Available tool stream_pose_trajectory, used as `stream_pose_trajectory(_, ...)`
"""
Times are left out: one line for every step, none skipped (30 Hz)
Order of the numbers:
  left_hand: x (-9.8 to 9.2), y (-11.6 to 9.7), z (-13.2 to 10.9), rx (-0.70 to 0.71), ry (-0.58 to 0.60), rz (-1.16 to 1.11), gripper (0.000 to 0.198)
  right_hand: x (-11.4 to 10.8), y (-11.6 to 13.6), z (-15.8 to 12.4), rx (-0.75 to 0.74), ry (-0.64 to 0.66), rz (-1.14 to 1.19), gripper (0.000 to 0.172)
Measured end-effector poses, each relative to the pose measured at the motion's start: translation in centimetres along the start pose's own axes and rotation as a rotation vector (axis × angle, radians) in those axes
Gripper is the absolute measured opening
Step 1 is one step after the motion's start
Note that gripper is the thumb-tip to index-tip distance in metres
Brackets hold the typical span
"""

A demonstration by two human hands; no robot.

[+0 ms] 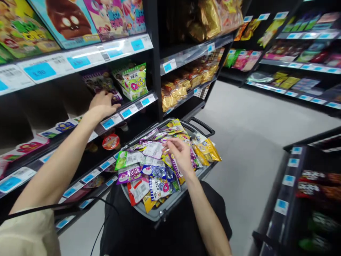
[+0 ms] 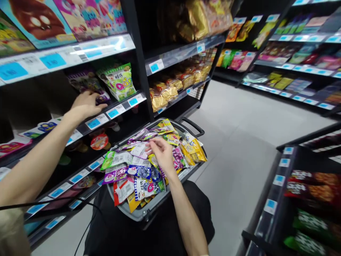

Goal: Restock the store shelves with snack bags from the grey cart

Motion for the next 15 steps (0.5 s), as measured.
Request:
stream_pose_trajectory(0.1, 0.1, 0.1, -0.008, 0.010, 0.007, 0.053, -1.2, 0.9, 0.3, -0.056, -0.088, -0.002, 0.028)
stream_pose_trajectory(0.2, 0.2, 0.2, -0.015, 0.019, 0.013, 0.053, -2.7, 1.7, 0.7, -0.122, -0.183, -0.028, 0.027)
stream_pose_trajectory(0.3, 0.2, 0.2, -0.023, 0.027, 0.015, 0.052, -4.3, 2.6, 1.1, -0.197, -0.286, -0.088, 0.026)
stream_pose_trajectory(0.4, 0.2, 0.2, -0.026, 0.034, 0.014, 0.053, -6.0, 3.4, 1.4, -0.275, -0.390, -0.191, 0.025)
stream_pose_trajectory(0.5, 0.2, 0.1, -0.025, 0.035, 0.009, 0.054, -7.8, 4.2, 1.7, -0.351, -0.482, -0.336, 0.025)
stream_pose_trajectory(0.6, 0.2, 0.1, -0.023, 0.033, 0.006, 0.056, -9.4, 4.9, 1.9, -0.417, -0.559, -0.513, 0.026)
stream_pose_trajectory(0.7, 0.1, 0.0, -0.019, 0.029, 0.004, 0.057, -10.9, 5.4, 2.1, -0.466, -0.615, -0.707, 0.029)
stream_pose_trajectory(0.8, 0.1, -0.1, -0.016, 0.025, 0.003, 0.058, -12.3, 5.8, 2.3, -0.487, -0.649, -0.898, 0.033)
stream_pose_trajectory(0.8, 0.0, -0.2, -0.017, 0.017, 0.001, 0.058, -13.5, 5.9, 2.4, -0.474, -0.657, -1.067, 0.041)
stream_pose_trajectory(0.8, 0.0, -0.3, -0.027, 0.010, -0.004, 0.057, -14.6, 5.7, 2.6, -0.423, -0.638, -1.204, 0.050)
stream_pose_trajectory(0.7, -0.1, -0.5, -0.041, 0.000, -0.016, 0.056, -15.6, 5.3, 2.8, -0.333, -0.598, -1.307, 0.058)
stream_pose_trajectory(0.5, -0.3, -0.8, -0.055, -0.009, -0.035, 0.054, -16.5, 4.6, 2.9, -0.223, -0.542, -1.379, 0.064)
stream_pose_trajectory(0.1, -0.5, -1.1, -0.069, -0.017, -0.057, 0.052, -17.3, 3.8, 3.0, -0.117, -0.478, -1.431, 0.066)
stream_pose_trajectory(-0.3, -0.7, -1.4, -0.077, -0.029, -0.085, 0.051, -18.0, 2.9, 3.1, -0.028, -0.407, -1.466, 0.063)
stream_pose_trajectory(-0.7, -1.0, -1.8, -0.077, -0.027, -0.104, 0.051, -18.7, 2.1, 3.2, 0.002, -0.359, -1.499, 0.056)
Point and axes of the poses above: each hand's wrist, its own z-axis towards the middle knuckle, its own x-axis out of the palm, y = z × x, the point moved 4 cm from there along z, towards the middle knuckle, and after that the axes turned 13 degrees about -y, right-handed, at the moved point
